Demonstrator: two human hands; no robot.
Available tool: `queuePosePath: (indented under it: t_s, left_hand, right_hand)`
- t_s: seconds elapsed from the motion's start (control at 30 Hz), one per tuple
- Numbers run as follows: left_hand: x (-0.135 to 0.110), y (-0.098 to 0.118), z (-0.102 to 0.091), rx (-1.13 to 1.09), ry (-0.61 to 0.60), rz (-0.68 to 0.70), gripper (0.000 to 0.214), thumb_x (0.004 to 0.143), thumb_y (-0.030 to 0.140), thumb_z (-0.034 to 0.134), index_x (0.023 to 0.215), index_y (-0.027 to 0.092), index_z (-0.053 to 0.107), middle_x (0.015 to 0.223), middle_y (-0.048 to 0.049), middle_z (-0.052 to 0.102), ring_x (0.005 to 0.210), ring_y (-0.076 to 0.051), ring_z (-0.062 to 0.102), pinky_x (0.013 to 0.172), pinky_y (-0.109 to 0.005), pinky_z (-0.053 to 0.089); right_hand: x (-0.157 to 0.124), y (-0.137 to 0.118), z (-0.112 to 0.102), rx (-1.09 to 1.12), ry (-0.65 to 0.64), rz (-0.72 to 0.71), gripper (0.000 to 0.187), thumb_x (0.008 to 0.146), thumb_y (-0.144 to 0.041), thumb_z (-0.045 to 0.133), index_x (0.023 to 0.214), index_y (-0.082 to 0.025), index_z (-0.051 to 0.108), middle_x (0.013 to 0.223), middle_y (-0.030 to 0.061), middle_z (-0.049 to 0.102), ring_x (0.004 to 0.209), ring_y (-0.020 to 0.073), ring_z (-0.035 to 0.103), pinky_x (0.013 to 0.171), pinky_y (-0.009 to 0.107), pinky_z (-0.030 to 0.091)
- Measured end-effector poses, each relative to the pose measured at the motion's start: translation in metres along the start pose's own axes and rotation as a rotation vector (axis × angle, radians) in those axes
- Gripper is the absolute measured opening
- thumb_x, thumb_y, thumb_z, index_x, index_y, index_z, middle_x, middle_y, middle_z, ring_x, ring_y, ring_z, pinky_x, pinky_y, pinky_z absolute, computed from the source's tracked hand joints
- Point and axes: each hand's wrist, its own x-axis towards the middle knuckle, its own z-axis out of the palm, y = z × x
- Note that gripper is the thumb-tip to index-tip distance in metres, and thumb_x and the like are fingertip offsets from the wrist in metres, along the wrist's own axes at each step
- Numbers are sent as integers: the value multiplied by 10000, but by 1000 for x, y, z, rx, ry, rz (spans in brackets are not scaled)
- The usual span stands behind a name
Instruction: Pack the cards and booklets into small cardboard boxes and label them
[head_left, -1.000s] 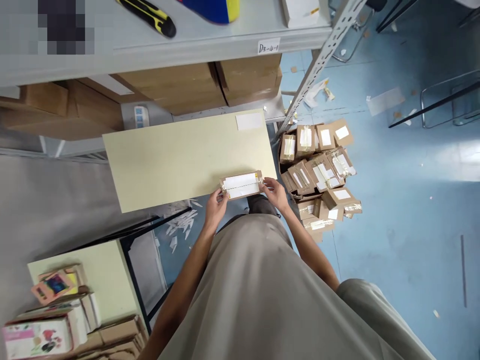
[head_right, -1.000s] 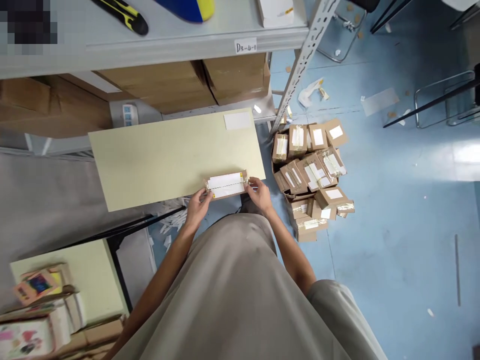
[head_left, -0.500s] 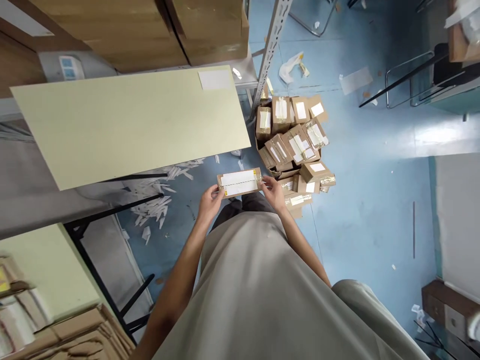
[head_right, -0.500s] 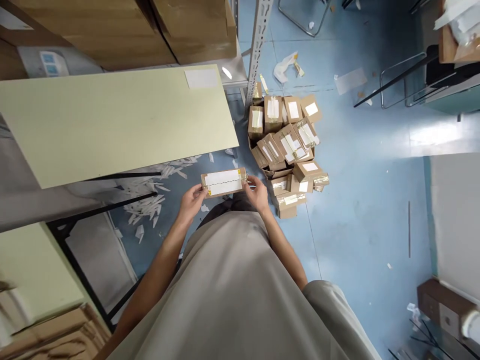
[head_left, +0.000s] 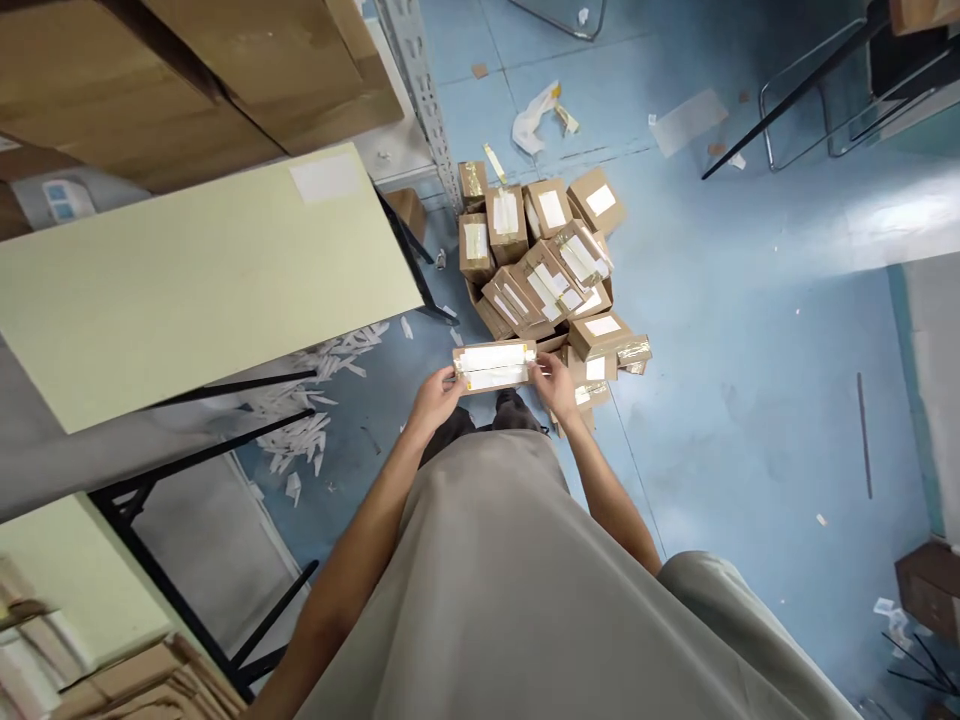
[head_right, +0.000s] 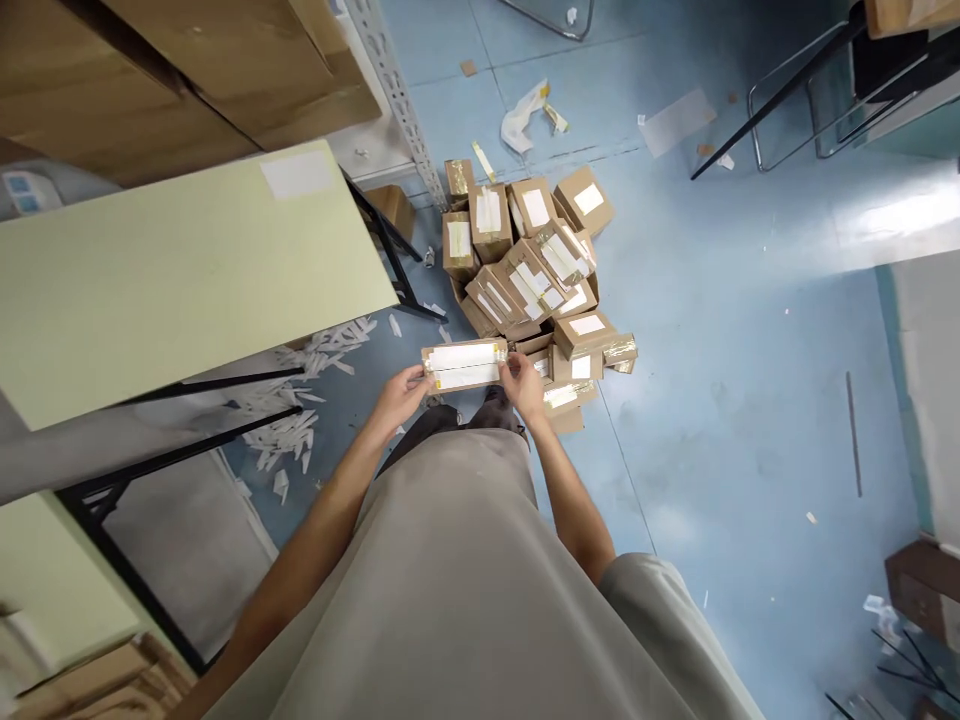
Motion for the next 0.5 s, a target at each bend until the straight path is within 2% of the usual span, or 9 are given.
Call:
queuePosePath:
  t_s: [0.13, 0.23, 0.33, 0.5]
  left_hand:
    - [9, 26, 62, 15, -80, -7, 489, 883, 493, 836, 1254, 176, 801, 1355, -163, 834, 1117, -323, 819, 1044, -440, 636]
    - [12, 37, 89, 34, -105, -16, 526, 875, 499, 870, 1274, 165, 798, 1395, -182, 814, 1143, -330, 819, 1072, -447, 630]
    - [13, 43, 97, 31, -156, -39, 536, 880, 507, 868, 1287, 166, 795, 1399, -180, 818, 1198, -354, 817, 1097, -458, 625]
    - [14, 50, 95, 18, -210, -103, 517, 880, 517, 839, 1266, 175, 800, 1369, -159, 843, 1242, -375, 816, 1116, -478, 630]
  right_hand:
    - [18, 33, -50, -40, 48, 60, 382, 1025, -492, 642, 1192, -176, 778, 1198, 184, 875, 1092, 328, 829, 1035, 474, 650]
    - [27, 49, -70, -66, 53, 89, 400, 1026, -506, 631, 1197, -176, 779, 1182, 188, 874, 1085, 341, 828, 1039, 489, 644]
    - [31, 58, -79, -74, 32, 101, 420, 1029, -521, 619, 1206, -173, 775, 1197, 191, 869, 1112, 345, 825, 1032, 482, 642]
    - [33, 64, -82, -65, -25, 79, 448, 1037, -564, 595, 1186, -181, 772, 1145, 175, 867, 1088, 337, 815, 1011, 464, 639]
